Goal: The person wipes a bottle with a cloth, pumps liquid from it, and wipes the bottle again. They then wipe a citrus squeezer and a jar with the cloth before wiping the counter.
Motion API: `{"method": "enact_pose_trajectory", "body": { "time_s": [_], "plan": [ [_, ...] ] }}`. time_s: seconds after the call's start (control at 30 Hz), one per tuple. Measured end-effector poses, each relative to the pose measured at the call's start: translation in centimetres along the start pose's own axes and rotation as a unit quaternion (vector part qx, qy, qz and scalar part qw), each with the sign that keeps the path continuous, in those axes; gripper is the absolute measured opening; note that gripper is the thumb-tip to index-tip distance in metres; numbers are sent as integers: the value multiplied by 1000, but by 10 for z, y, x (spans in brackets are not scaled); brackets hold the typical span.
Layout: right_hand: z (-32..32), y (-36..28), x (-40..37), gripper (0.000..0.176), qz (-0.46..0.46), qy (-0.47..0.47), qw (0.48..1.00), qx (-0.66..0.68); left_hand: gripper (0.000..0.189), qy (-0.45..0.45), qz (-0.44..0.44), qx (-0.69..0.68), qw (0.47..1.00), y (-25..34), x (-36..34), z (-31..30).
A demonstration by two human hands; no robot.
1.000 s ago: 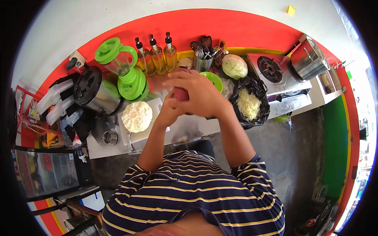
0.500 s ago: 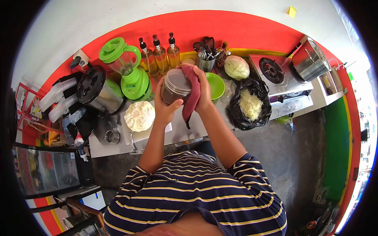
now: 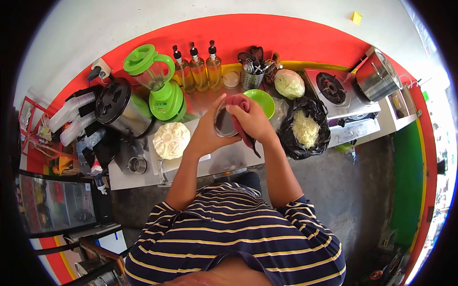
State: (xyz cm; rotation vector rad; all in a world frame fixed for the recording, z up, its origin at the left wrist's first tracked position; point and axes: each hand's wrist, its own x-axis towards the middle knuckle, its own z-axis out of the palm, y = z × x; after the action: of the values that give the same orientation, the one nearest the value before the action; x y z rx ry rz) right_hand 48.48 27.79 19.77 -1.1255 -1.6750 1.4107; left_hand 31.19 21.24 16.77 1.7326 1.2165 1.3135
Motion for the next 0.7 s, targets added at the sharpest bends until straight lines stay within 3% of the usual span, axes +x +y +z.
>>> {"method": "enact_pose_trajectory", "body": {
  "time_s": [0.07,0.1,0.13,0.2,0.23,0.27,0.33,0.37,0.47,0.5,0.57,0.67,0.7],
  "plan": [
    [1,2,9,24,10,-9,993,120,110,7,6,40,999,3,1,-1],
    [2,7,12,34,40,-8,975,218,107,19,13,80,997,3,1,-1],
    [0,18,21,34,42,-4,975,220,107,15,13,79,997,2,2,1],
    [-5,46,39,44,129,-153,852,483,98,64,43,26,997,-1,6,6],
    [3,50,40,52,78,-191,821,533,98,61,46,25,997,-6,5,12],
    [13,55,40,52,75,-188,821,534,95,95,47,3,994,-14,2,20],
    [32,66,36,52,-76,-112,822,554,92,128,48,-21,990,-19,2,25],
    [33,76,38,52,-76,-110,822,554,92,142,67,15,988,-20,2,25],
    [40,110,38,53,-13,-204,688,696,92,160,90,88,979,-25,4,19],
    [44,107,34,53,-12,-202,687,698,92,165,100,125,973,-28,7,14],
    [52,89,24,52,16,-80,761,644,93,177,105,132,970,-33,12,8],
    [51,79,18,49,73,-85,735,669,94,200,115,144,962,-38,18,-4],
    [51,57,7,45,115,-58,752,646,94,208,109,163,958,-39,19,-8]
  ]
}}
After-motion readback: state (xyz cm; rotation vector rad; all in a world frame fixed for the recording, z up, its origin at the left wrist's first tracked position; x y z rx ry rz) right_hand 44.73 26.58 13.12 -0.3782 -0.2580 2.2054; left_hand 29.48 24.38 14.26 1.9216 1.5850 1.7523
